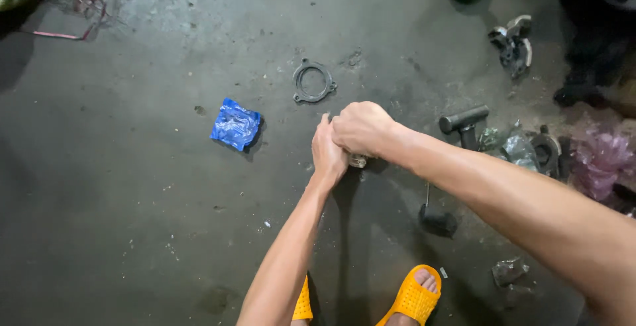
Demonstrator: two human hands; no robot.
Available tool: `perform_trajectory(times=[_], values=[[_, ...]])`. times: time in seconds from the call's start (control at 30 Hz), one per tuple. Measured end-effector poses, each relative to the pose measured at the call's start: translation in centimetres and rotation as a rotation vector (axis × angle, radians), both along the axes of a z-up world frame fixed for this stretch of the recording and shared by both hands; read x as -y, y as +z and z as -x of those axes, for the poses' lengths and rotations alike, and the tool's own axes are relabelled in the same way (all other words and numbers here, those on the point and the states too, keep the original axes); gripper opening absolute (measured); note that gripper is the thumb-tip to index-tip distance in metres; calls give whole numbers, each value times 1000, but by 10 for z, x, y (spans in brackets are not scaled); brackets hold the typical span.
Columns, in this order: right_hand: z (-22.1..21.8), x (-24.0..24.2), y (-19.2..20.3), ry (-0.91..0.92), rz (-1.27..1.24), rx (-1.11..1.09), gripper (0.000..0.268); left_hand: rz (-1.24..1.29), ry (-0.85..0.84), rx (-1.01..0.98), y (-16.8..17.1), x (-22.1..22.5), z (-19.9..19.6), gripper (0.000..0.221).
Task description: Assembling a motorcycle centrifugal clutch by installing shoes and springs into the carrier
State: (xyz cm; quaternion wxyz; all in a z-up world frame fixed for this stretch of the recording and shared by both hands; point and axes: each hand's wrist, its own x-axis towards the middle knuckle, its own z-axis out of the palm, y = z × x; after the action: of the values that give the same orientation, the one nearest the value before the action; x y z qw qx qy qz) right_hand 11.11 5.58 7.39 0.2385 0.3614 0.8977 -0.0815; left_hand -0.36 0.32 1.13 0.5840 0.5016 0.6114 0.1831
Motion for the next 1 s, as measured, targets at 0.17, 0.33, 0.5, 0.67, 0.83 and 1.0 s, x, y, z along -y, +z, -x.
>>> perform_trajectory(times=[0.17, 0.33, 0.5, 0.67, 0.83, 1.0], values=[[9, -16, 4, 21, 77, 98, 14, -7, 21, -39, -14, -1, -4, 46], [19, -36, -20, -116, 142, 106, 13, -47, -3, -90, -13, -1, -6, 41], [12, -49, 10, -439, 318, 165, 16, -98, -19, -134, -8, -8, -5, 36], [4, -52, 10, -417, 194, 183, 16, -160, -56, -199, -5, -8, -9, 31], [-17, -80, -6, -456, 85, 196, 15, -180, -80, -249, -10, 2, -10, 32], [-16, -82, 31, -458, -18, 147, 10, -177, -60, -229, -23, 7, -7, 33]])
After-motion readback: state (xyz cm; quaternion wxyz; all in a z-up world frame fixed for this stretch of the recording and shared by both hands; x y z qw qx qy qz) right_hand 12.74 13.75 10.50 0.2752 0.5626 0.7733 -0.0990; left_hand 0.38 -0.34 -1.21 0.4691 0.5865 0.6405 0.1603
